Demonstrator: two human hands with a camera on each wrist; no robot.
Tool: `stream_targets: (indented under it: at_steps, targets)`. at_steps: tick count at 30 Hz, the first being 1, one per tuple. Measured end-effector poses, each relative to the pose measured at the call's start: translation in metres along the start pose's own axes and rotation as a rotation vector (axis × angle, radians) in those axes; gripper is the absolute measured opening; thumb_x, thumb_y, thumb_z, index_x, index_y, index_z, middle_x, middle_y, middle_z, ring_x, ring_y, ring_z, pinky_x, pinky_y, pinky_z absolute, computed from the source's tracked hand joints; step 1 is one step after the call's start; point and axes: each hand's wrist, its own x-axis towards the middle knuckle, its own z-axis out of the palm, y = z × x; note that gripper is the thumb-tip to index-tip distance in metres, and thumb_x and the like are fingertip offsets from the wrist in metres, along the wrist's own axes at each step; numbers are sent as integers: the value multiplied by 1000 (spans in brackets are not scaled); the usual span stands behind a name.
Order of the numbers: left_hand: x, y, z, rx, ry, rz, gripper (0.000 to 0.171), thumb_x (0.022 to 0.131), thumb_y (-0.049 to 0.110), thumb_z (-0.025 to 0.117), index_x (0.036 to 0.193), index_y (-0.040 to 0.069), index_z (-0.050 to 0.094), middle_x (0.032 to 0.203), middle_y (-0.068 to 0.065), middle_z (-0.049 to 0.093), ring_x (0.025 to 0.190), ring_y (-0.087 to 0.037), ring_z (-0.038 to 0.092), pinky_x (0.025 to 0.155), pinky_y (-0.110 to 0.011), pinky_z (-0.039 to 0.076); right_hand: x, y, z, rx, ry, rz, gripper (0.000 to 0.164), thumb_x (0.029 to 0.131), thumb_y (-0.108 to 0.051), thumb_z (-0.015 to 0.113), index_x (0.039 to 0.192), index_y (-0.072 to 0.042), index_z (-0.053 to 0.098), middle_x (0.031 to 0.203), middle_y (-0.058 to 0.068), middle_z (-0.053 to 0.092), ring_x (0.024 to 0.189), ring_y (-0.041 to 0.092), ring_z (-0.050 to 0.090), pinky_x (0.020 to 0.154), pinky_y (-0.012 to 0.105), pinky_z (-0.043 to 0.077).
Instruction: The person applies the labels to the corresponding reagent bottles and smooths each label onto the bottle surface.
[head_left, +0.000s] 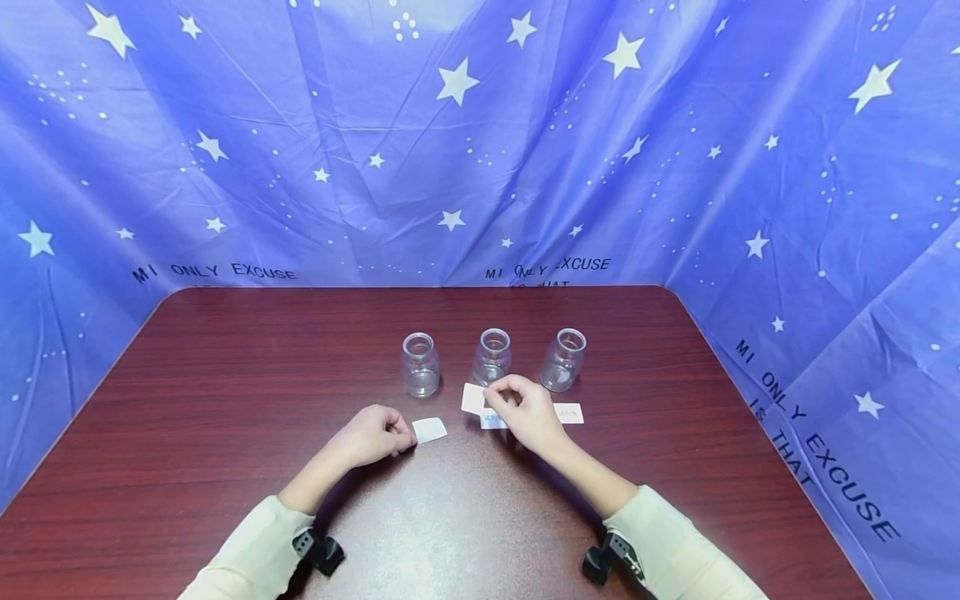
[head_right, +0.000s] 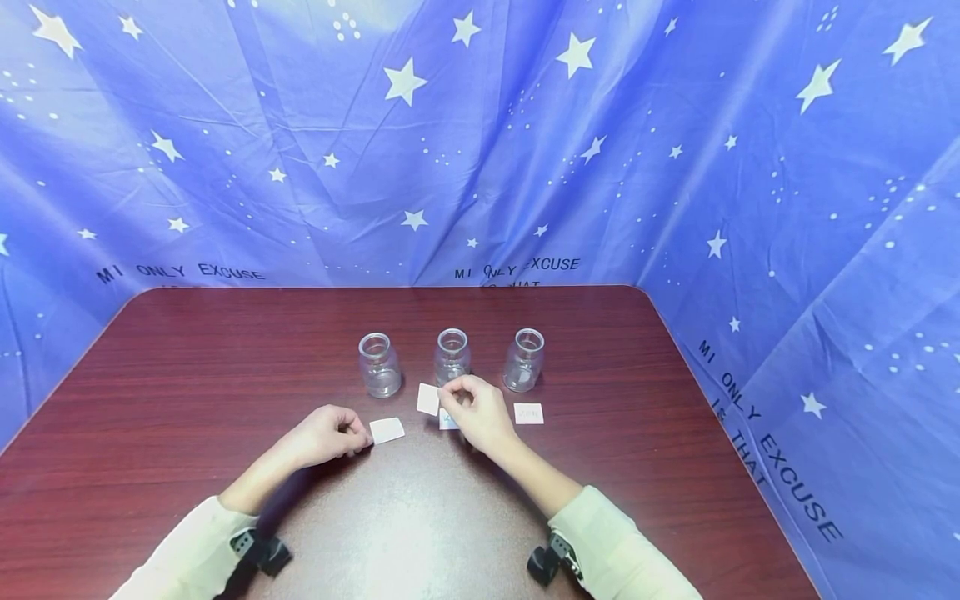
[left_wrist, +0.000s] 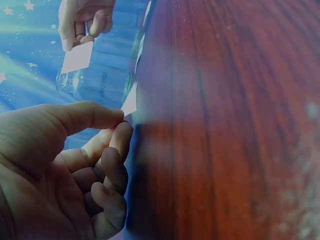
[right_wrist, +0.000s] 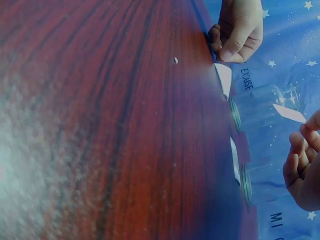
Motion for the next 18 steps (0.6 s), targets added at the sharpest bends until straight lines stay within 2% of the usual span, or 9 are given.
stream_targets:
  at_steps: [4,9,18]
  targets:
    - [0,-1,0,7,7,5,11,78,17,66,71,9,64,58,4,59,54,-6,52,50,-21,42,0,0,0,-2,-8,21,8,84,-14,64,81,-8,68,56,-6,45,50,2,36,45,18,32]
    - [0,-1,0,-28,16,1,9,80,15,64,75,8,65,60,2,59,55,-7,53,50,-21,42,0,-2,-1,-8,-32,79,7,85,-13,65,82,-9,69,59,-2,49,51,2,38,48,16,32]
    - [3,0,0,-115,46,26,9,82,13,62,81,5,67,68,-3,63,55,-9,54,50,-21,44,-1,-3,4,-118,-29,23,5,84,-15,65,80,-14,68,62,-5,52,51,1,41,46,18,36]
